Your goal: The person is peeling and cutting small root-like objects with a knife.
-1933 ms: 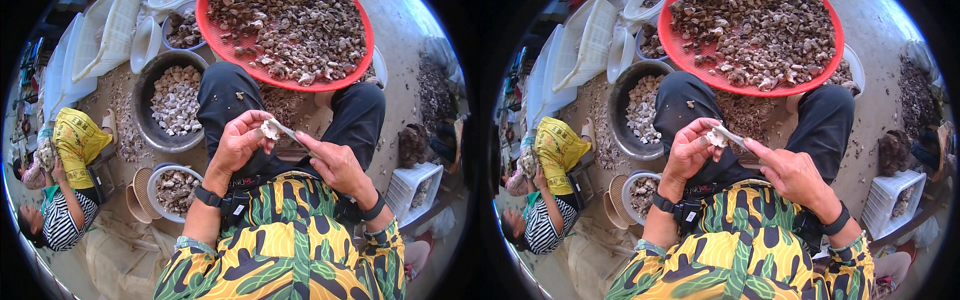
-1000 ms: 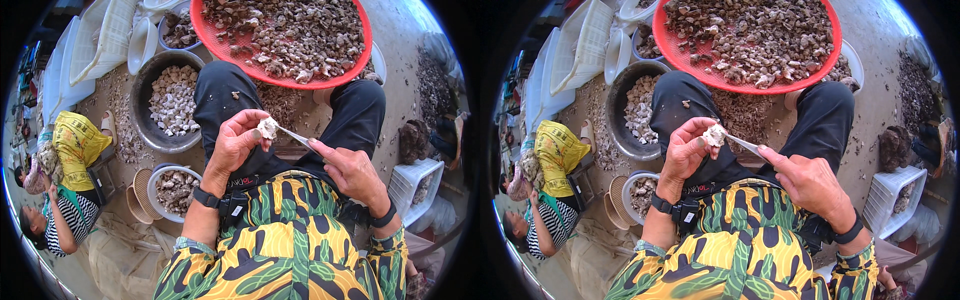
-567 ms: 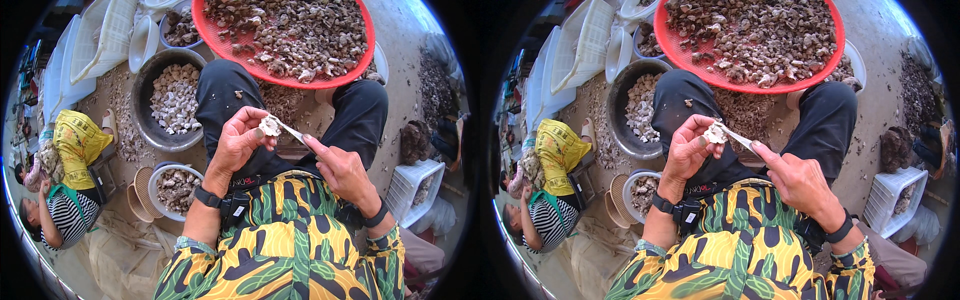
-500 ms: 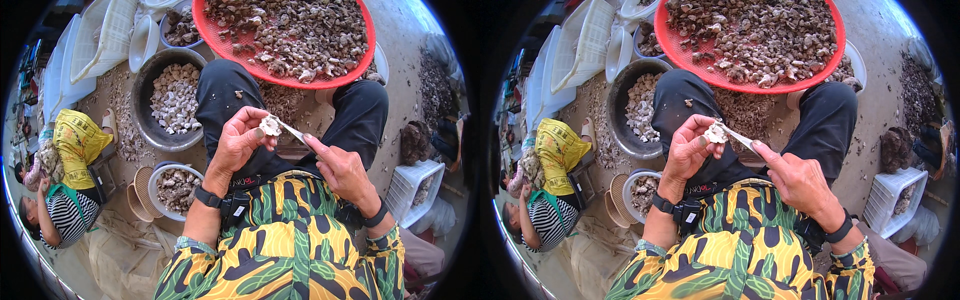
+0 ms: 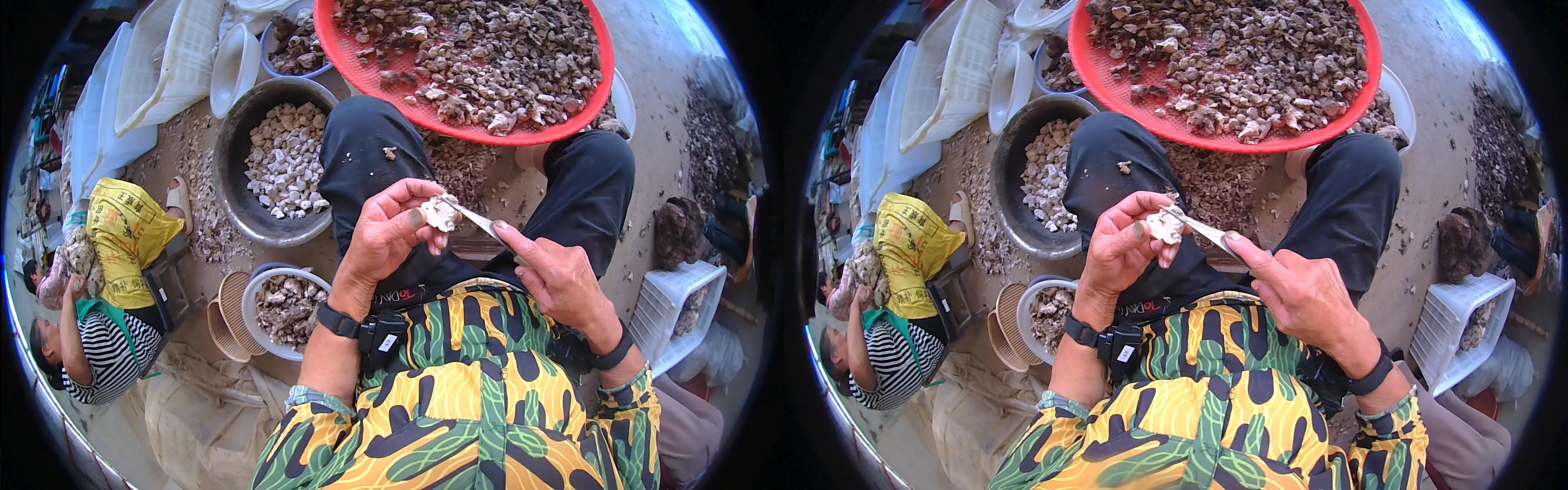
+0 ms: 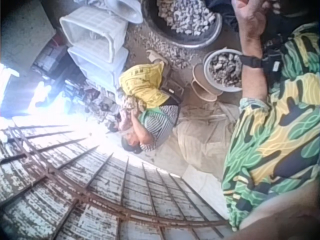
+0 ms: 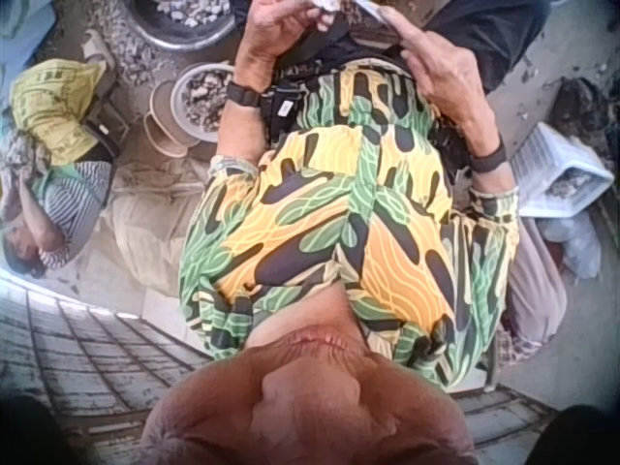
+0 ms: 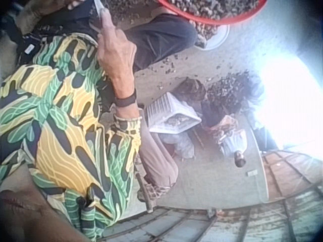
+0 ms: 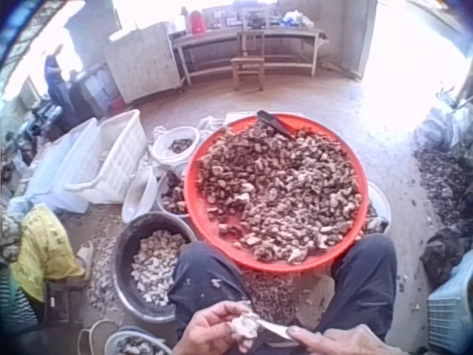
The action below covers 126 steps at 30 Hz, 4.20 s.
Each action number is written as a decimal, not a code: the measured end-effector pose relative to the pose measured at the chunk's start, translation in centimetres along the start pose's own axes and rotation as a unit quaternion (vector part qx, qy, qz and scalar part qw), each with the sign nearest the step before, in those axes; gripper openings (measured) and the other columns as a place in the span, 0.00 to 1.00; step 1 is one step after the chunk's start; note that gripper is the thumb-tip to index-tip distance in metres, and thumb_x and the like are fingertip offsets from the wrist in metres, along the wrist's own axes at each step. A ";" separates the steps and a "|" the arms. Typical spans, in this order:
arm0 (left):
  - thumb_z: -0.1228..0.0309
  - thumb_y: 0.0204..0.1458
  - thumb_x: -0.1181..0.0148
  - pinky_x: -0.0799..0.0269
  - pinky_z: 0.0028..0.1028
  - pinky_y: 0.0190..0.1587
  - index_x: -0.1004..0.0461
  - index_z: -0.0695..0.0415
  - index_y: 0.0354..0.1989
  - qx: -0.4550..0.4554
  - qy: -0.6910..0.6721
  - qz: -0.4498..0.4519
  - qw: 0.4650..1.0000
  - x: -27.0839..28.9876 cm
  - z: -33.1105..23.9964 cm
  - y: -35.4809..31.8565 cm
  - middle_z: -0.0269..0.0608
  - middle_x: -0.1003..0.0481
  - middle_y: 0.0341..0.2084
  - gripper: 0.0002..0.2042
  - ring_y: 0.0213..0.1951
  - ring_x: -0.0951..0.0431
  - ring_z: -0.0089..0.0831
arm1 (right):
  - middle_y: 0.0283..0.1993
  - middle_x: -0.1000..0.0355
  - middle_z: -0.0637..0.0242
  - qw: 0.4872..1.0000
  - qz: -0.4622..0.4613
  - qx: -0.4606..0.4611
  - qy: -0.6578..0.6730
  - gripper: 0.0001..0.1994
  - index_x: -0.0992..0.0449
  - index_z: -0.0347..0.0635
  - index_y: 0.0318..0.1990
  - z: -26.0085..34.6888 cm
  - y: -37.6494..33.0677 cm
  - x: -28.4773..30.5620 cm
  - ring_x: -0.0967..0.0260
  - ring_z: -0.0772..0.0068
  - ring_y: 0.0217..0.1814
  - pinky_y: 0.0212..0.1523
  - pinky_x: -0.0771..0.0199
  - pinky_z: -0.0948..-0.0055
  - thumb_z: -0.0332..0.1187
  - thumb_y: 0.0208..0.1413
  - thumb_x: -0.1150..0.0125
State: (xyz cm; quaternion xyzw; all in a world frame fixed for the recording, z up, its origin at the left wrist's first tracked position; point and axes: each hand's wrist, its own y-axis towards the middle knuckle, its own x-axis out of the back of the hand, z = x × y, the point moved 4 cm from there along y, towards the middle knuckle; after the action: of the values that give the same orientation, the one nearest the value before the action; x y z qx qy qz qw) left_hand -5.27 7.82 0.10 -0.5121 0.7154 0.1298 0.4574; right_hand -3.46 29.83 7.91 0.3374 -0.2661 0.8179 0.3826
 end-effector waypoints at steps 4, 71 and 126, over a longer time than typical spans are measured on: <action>0.66 0.55 0.41 0.25 0.28 0.31 0.35 0.69 0.52 0.000 -0.001 0.004 1.000 0.3 0.0 -0.2 0.59 0.25 0.39 0.22 0.30 0.23 0.36 | 0.20 0.37 0.64 1.000 0.011 0.004 0.002 0.33 0.38 0.55 0.65 0.3 0.5 -0.1 0.35 0.61 0.20 0.20 0.35 0.64 0.28 0.49 0.41; 0.67 0.41 0.33 0.27 0.44 0.43 0.30 0.63 0.38 -0.010 0.894 -0.066 0.443 0.9 -0.7 17.9 0.58 0.29 0.39 0.18 0.40 0.25 0.55 | 0.31 0.25 0.46 0.906 -0.296 -0.194 0.233 0.24 0.36 0.41 0.62 -10.4 -1.5 7.1 0.28 0.46 0.27 0.32 0.27 0.59 0.30 0.56 0.50; 0.73 0.56 0.42 0.23 0.22 0.27 0.28 0.59 0.37 0.119 0.145 -0.149 0.971 -2.9 -2.4 14.0 0.34 0.24 0.27 0.05 0.25 0.23 0.23 | 0.18 0.32 0.59 0.803 -0.140 -0.283 0.506 0.24 0.37 0.40 0.62 -11.5 0.9 7.5 0.39 0.75 0.10 0.10 0.39 0.77 0.36 0.59 0.56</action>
State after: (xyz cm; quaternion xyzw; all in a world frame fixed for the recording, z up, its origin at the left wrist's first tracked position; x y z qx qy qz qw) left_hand -18.25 14.22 -0.30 -0.5685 0.6997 -0.1014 0.4207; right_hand -11.77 40.65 6.24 -0.2144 -0.2045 0.6984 0.6515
